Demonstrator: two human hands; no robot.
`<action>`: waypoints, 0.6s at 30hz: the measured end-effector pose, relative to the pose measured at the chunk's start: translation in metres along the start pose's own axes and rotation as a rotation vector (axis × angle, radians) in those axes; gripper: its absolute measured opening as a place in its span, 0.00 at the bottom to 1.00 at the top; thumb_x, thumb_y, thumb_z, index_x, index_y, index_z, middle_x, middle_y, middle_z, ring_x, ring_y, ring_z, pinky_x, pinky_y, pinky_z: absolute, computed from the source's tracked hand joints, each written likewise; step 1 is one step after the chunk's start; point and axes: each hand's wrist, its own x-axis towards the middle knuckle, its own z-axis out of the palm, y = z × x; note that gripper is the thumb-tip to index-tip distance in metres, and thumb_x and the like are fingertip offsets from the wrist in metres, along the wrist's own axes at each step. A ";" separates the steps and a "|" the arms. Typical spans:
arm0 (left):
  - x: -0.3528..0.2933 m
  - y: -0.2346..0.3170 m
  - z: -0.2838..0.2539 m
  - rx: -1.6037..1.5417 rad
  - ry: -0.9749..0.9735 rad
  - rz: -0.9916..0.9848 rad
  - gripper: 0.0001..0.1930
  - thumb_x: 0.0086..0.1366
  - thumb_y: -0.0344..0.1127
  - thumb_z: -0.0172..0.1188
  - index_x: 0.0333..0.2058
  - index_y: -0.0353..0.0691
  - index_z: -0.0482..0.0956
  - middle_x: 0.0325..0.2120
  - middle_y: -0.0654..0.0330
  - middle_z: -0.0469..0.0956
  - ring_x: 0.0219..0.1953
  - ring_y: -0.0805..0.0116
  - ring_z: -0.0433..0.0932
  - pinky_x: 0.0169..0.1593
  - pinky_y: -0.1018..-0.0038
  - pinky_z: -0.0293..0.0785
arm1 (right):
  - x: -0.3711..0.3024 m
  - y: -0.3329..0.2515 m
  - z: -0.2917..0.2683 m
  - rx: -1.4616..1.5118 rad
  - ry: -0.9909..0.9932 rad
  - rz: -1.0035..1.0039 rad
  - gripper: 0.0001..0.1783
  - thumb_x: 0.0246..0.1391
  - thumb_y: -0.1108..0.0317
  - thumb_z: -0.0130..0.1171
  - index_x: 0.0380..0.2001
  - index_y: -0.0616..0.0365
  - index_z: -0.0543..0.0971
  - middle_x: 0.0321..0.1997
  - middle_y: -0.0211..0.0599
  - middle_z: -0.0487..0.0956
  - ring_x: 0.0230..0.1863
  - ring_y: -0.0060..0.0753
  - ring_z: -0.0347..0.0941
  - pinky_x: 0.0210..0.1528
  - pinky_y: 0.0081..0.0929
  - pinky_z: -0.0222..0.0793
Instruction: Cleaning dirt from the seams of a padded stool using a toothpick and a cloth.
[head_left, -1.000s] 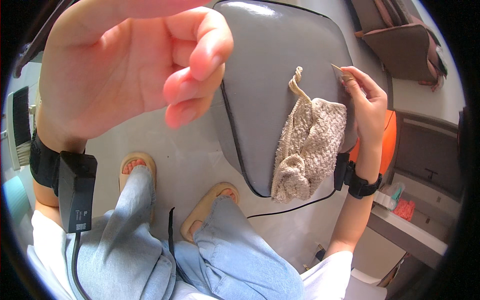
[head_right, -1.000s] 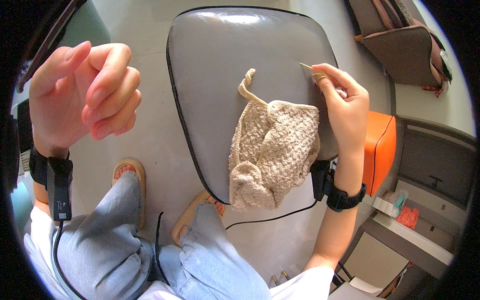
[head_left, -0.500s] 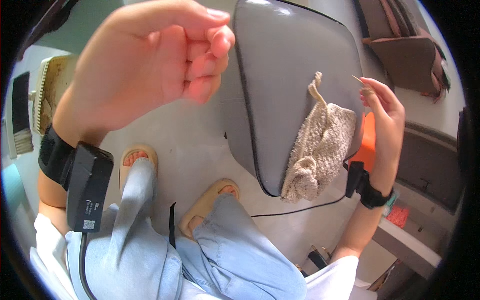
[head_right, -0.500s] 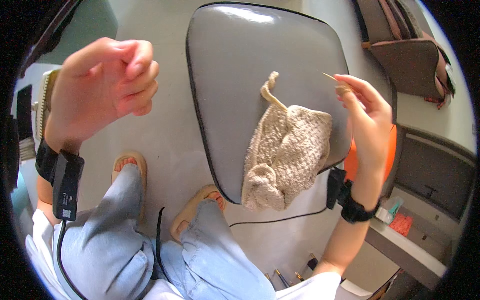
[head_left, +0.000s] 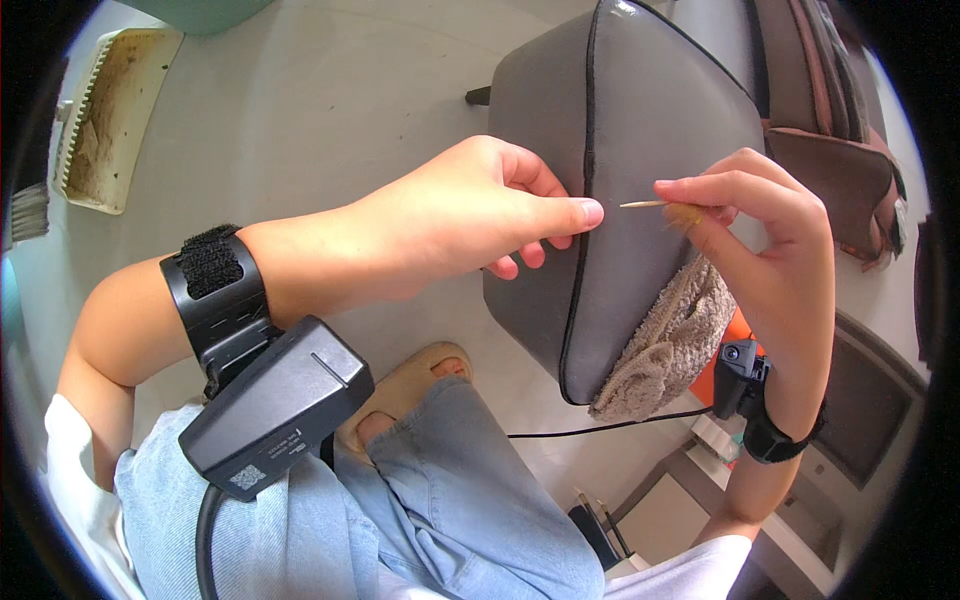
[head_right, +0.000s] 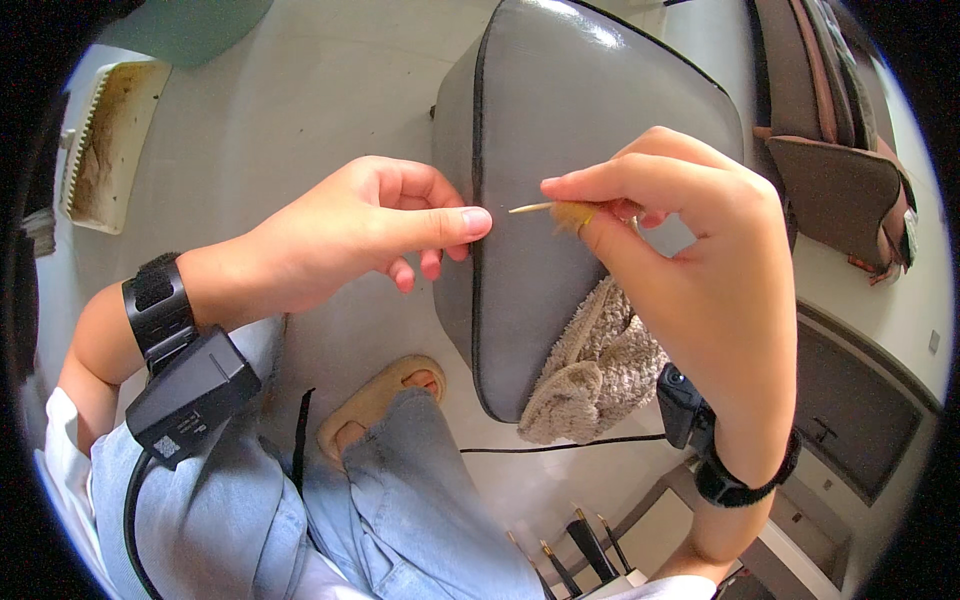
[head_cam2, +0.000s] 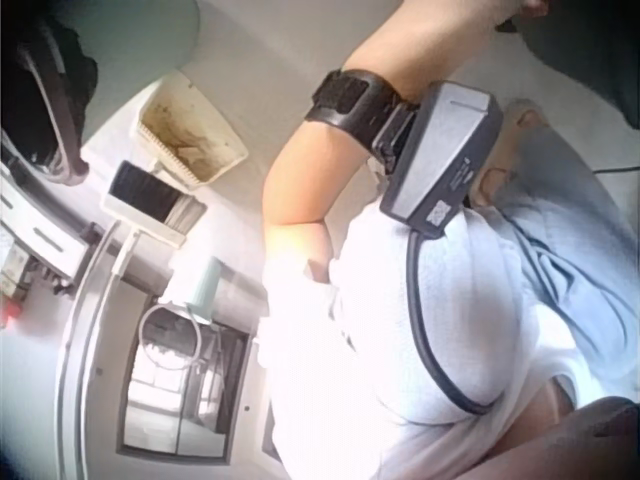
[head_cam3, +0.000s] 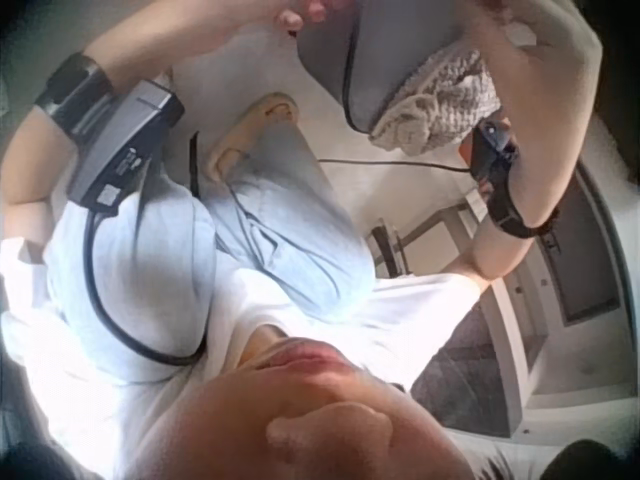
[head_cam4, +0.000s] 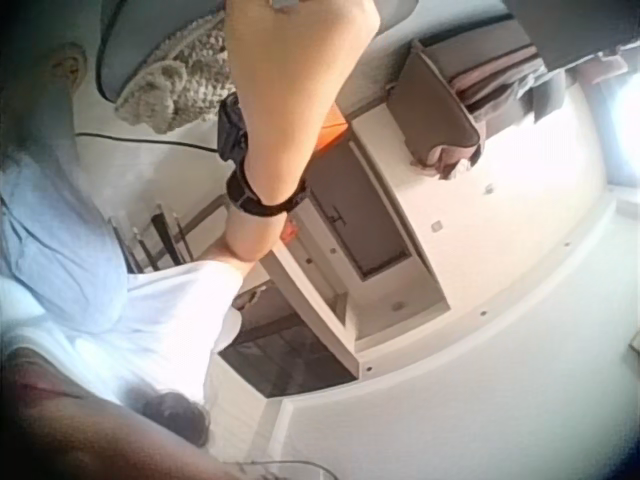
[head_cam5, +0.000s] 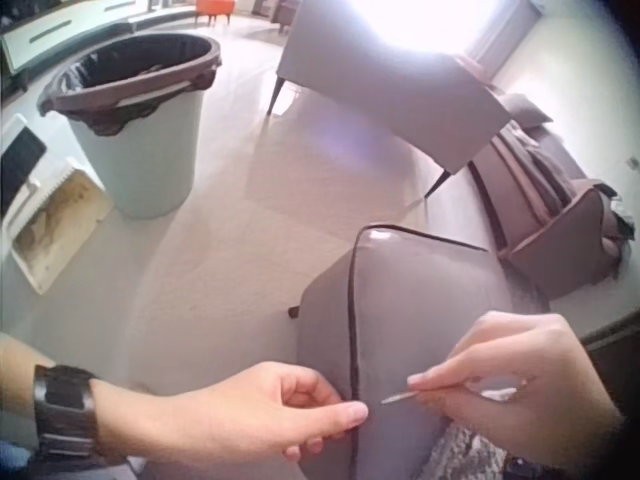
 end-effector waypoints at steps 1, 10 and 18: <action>0.000 0.000 0.000 0.014 -0.016 0.008 0.19 0.54 0.48 0.58 0.32 0.36 0.73 0.26 0.64 0.73 0.25 0.80 0.70 0.28 0.84 0.66 | 0.000 0.001 0.001 0.010 -0.015 0.006 0.12 0.38 0.81 0.58 0.31 0.60 0.79 0.24 0.30 0.73 0.26 0.17 0.65 0.29 0.14 0.58; -0.007 0.008 -0.004 0.028 -0.063 0.026 0.17 0.56 0.47 0.55 0.31 0.36 0.71 0.24 0.65 0.72 0.25 0.81 0.69 0.27 0.85 0.66 | 0.001 0.004 -0.012 -0.160 0.202 0.098 0.10 0.42 0.77 0.57 0.32 0.58 0.79 0.27 0.28 0.76 0.27 0.14 0.68 0.27 0.12 0.57; -0.003 0.008 -0.007 0.105 -0.035 -0.033 0.19 0.56 0.50 0.55 0.28 0.37 0.70 0.21 0.66 0.71 0.24 0.81 0.68 0.27 0.84 0.65 | -0.012 0.030 -0.015 0.079 0.235 0.181 0.08 0.41 0.76 0.57 0.29 0.58 0.79 0.27 0.28 0.76 0.30 0.17 0.67 0.30 0.14 0.58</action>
